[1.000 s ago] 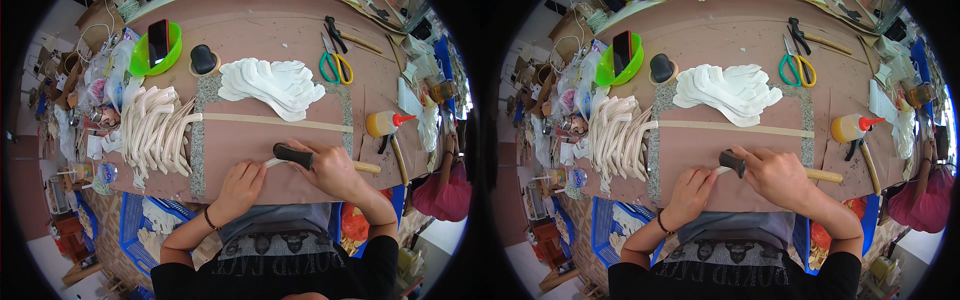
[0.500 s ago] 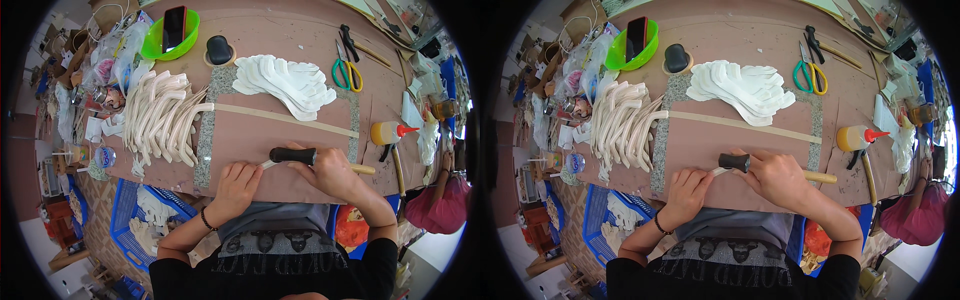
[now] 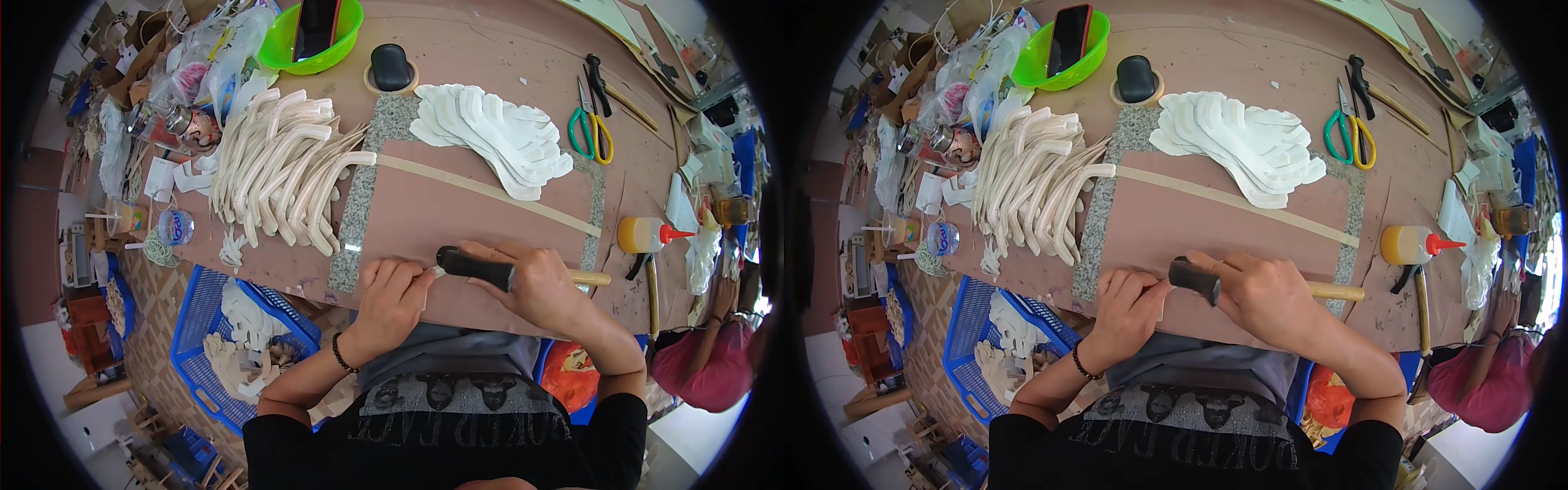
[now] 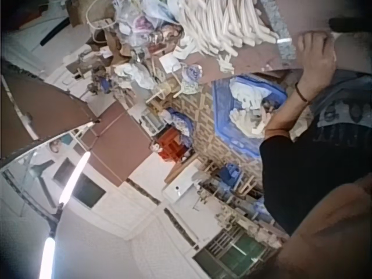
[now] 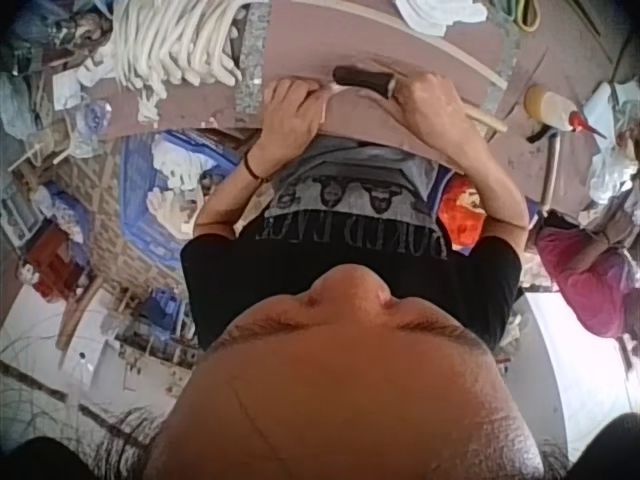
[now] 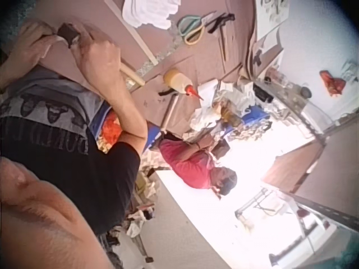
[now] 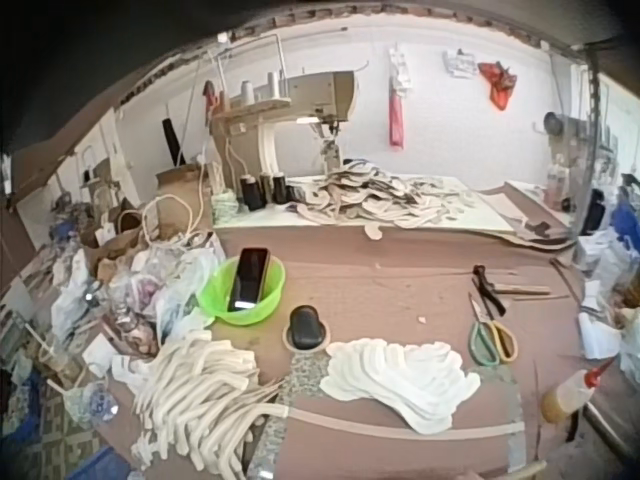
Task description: The person uses a black cylindrical tool to press and shape a white, flexible strip on a wooden board. They repeatedly pick up new strips from a pile and apply the tool to curve them, placing the finished pieces into a blue basket.
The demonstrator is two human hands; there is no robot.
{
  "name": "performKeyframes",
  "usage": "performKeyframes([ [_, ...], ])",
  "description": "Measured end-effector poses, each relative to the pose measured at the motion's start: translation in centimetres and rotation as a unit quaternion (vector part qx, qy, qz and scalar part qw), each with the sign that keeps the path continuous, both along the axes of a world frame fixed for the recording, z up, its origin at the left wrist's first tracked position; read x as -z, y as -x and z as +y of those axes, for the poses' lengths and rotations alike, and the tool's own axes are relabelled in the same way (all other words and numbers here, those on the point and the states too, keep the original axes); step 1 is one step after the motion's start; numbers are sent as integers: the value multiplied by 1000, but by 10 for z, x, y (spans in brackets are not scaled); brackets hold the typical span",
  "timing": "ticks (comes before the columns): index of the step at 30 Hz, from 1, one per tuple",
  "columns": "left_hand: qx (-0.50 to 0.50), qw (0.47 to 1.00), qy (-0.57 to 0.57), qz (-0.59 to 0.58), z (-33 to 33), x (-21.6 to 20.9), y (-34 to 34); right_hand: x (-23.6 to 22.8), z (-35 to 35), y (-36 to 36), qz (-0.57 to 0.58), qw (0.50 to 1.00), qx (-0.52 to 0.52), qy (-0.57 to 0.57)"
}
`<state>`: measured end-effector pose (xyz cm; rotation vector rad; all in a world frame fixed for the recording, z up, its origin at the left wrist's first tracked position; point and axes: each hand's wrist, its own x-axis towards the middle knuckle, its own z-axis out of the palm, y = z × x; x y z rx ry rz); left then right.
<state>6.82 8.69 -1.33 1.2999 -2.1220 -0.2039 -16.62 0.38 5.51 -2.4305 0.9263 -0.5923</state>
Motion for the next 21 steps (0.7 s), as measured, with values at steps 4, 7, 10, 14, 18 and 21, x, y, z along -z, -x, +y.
performKeyframes([
  [4,15,998,-25,52,-10,1,-5,-9,1,18,92,994,47,-39],
  [7,136,984,-72,92,-37,5,-12,-26,9,30,126,988,82,-26],
  [10,245,963,-82,81,-68,8,-3,-27,26,36,53,992,109,-29],
  [14,336,940,-59,-12,-88,-2,-2,-10,38,44,81,989,113,-42],
  [18,349,933,-14,-90,-84,-11,-3,-10,35,43,56,989,132,-36],
  [21,317,946,-44,-49,-77,-7,-4,0,30,41,48,993,105,-33],
])
